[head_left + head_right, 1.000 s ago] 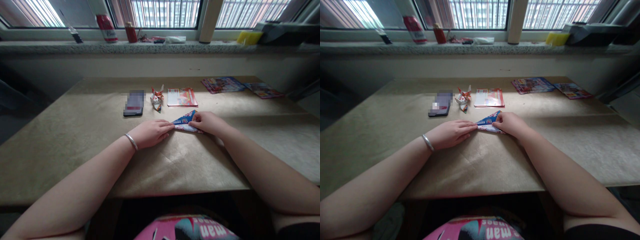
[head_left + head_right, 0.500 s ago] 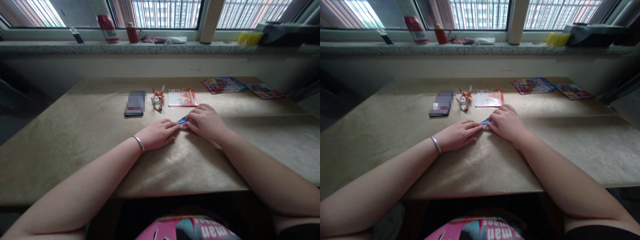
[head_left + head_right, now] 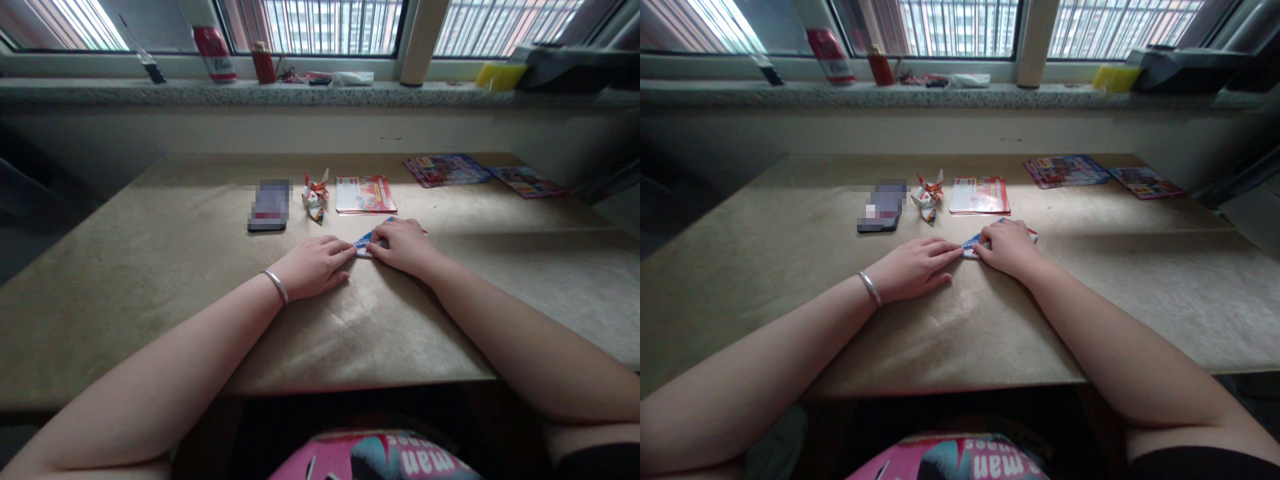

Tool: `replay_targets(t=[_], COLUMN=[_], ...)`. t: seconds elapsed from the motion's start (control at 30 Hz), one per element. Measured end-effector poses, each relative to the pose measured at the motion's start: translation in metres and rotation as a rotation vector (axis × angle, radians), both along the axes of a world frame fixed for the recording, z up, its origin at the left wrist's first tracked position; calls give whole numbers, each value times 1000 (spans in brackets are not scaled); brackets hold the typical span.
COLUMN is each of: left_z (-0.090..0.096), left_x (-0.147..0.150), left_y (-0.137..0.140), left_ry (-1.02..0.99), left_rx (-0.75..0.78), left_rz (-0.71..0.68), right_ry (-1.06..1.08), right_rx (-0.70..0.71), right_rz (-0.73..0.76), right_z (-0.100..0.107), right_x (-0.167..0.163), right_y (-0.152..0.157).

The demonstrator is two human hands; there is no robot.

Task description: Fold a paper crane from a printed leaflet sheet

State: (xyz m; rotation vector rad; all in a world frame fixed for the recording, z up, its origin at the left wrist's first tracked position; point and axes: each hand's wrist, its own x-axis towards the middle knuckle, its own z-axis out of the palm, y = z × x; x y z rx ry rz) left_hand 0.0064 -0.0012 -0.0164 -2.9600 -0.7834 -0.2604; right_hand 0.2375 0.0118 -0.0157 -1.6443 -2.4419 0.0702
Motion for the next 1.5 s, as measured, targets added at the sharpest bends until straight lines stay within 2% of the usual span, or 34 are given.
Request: replay_targets(t=[0.47, 1.5], left_z=[0, 4], left_x=[2, 0], left_y=[0, 2], left_ry=[20, -22], left_rx=[31, 27], left_rz=[10, -10], right_ry=[40, -83], right_rx=[-70, -33], right_rz=[-19, -17], right_z=[-3, 1], right_x=[1, -3], right_y=[7, 4])
